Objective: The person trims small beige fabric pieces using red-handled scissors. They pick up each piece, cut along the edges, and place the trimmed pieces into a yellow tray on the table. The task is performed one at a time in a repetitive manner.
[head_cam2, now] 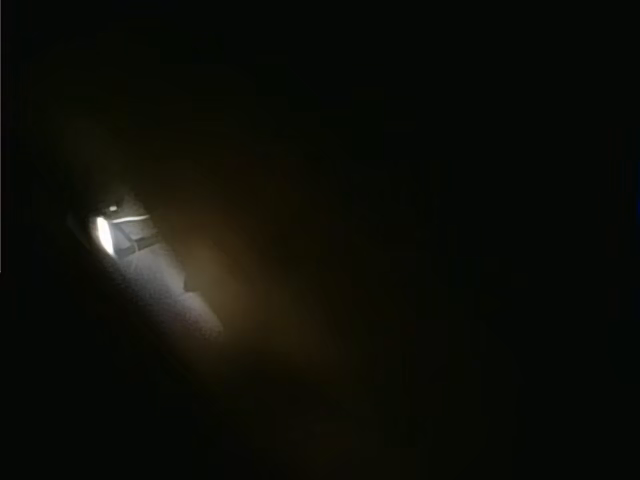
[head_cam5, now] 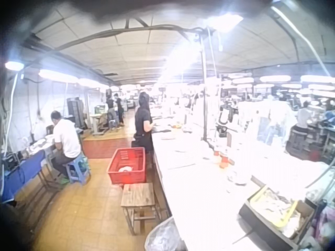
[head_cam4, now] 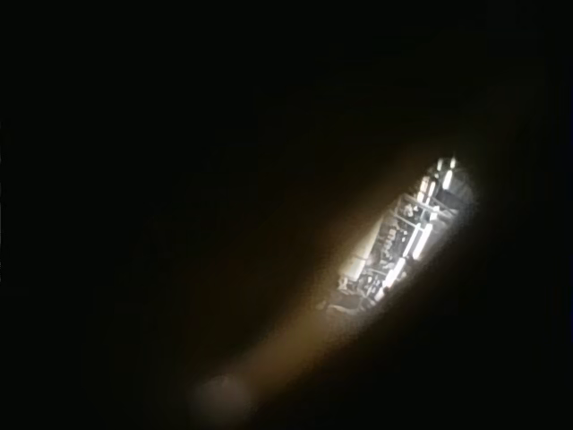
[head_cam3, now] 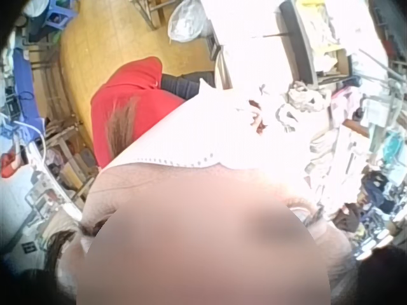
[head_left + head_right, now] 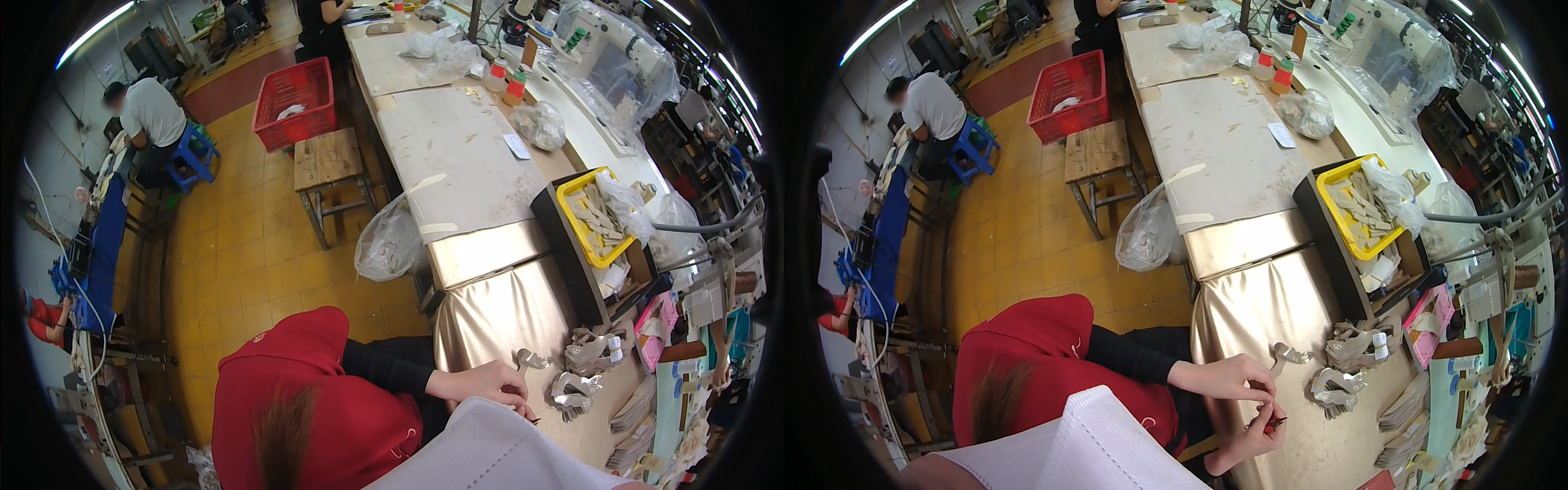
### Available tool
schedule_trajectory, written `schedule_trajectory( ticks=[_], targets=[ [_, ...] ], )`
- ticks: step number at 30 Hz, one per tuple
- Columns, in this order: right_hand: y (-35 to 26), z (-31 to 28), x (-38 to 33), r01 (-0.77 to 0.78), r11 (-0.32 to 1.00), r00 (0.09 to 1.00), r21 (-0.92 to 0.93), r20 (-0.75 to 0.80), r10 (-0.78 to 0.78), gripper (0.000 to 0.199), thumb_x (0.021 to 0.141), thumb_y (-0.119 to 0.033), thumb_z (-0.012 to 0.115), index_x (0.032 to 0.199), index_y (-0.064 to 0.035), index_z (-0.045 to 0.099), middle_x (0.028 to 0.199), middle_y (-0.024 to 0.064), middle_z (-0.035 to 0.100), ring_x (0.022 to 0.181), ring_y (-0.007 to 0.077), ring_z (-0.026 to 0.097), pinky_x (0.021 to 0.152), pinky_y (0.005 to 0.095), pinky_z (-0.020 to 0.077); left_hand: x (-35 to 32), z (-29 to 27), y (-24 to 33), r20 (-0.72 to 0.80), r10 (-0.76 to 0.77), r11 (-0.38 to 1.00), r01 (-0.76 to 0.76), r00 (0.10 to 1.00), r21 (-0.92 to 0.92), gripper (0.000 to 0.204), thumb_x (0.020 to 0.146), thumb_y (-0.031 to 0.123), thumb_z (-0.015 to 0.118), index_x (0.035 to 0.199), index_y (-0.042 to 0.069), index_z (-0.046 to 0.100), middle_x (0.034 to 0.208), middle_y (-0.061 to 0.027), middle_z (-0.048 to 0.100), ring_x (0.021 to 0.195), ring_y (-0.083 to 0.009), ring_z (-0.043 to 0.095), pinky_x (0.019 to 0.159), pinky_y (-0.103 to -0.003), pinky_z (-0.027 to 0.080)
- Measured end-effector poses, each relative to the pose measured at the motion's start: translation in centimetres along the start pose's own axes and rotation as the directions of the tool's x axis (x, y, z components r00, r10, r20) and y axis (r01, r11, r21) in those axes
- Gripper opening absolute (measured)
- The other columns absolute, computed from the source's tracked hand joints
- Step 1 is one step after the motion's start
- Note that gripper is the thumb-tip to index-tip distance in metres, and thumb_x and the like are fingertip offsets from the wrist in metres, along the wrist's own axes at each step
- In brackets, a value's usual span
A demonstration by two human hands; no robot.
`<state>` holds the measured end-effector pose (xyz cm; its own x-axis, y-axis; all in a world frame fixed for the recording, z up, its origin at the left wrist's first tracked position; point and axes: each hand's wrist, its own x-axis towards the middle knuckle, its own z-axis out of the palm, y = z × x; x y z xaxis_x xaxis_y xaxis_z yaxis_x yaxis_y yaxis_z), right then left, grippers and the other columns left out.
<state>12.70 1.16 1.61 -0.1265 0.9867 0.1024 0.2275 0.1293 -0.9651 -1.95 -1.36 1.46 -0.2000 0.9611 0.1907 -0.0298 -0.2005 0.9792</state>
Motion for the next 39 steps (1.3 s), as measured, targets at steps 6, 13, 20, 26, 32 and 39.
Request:
schedule_trajectory(
  ticks=[6,13,20,26,32,39],
  targets=[
    [0.2,-0.3,0.4,-0.084,0.996,0.994,0.021,0.07,0.083,0.01,0.094,-0.005,0.063,0.09,0.0026,0.068,0.072,-0.0013,0.059,0.057,0.0035,0.041,0.05,0.0211,0.0265,0.0,-0.1,-0.3,-0.027,0.027,0.996,-0.025,0.999,0.081,0.012,0.088,0.011,0.066,0.089,-0.001,0.071,0.076,-0.0079,0.07,0.069,-0.0154,0.067,0.066,-0.028,0.053],
    [-0.3,-0.1,0.3,-0.075,0.997,0.995,0.004,0.07,0.075,0.011,0.094,-0.006,0.064,0.089,0.0032,0.067,0.071,-0.0017,0.058,0.058,0.0031,0.041,0.05,0.0211,0.0264,0.0,-0.1,-0.3,-0.024,0.024,0.997,-0.022,0.999,0.072,0.012,0.085,0.01,0.067,0.087,-0.001,0.07,0.075,-0.0078,0.069,0.068,-0.0162,0.066,0.066,-0.029,0.053],
    [-1.2,0.7,-0.2,-0.021,0.999,1.0,0.035,-0.008,0.022,0.011,0.094,-0.006,0.064,0.088,0.0032,0.067,0.072,-0.0012,0.059,0.059,0.0032,0.042,0.051,0.021,0.0272,0.0,0.0,-0.2,-0.015,-0.002,0.998,0.003,1.0,0.061,0.01,0.083,0.009,0.068,0.088,0.0,0.07,0.076,-0.0073,0.069,0.07,-0.0158,0.067,0.067,-0.029,0.053],
    [-1.0,0.5,-0.2,-0.063,0.997,0.998,0.048,-0.008,0.063,0.011,0.094,-0.006,0.063,0.088,0.0024,0.067,0.072,-0.0006,0.059,0.058,0.0037,0.042,0.051,0.0212,0.0274,0.0,0.2,0.2,-0.003,0.028,0.999,-0.028,1.0,-0.029,0.012,0.086,0.011,0.068,0.089,0.0,0.07,0.081,-0.0078,0.069,0.072,-0.0154,0.067,0.067,-0.028,0.053],
    [-1.3,0.1,-0.5,-0.023,0.999,0.999,0.043,-0.039,0.025,0.011,0.094,-0.006,0.062,0.088,0.0018,0.067,0.072,-0.0002,0.058,0.057,0.004,0.043,0.05,0.0214,0.0276,0.1,0.2,0.2,0.022,0.036,0.999,-0.036,0.999,0.035,0.015,0.087,0.014,0.071,0.089,-0.001,0.07,0.08,-0.0079,0.068,0.075,-0.0153,0.067,0.069,-0.028,0.053],
    [-0.4,0.0,-0.5,-0.062,0.997,0.998,0.045,-0.017,0.063,0.01,0.094,-0.005,0.063,0.088,0.0024,0.067,0.071,-0.001,0.058,0.057,0.004,0.042,0.051,0.0213,0.0281,-0.2,0.6,-0.1,-0.011,-0.049,0.998,0.049,0.999,-0.041,0.013,0.085,0.01,0.069,0.09,-0.001,0.071,0.078,-0.0082,0.07,0.069,-0.0149,0.066,0.067,-0.027,0.052]
  ],
)
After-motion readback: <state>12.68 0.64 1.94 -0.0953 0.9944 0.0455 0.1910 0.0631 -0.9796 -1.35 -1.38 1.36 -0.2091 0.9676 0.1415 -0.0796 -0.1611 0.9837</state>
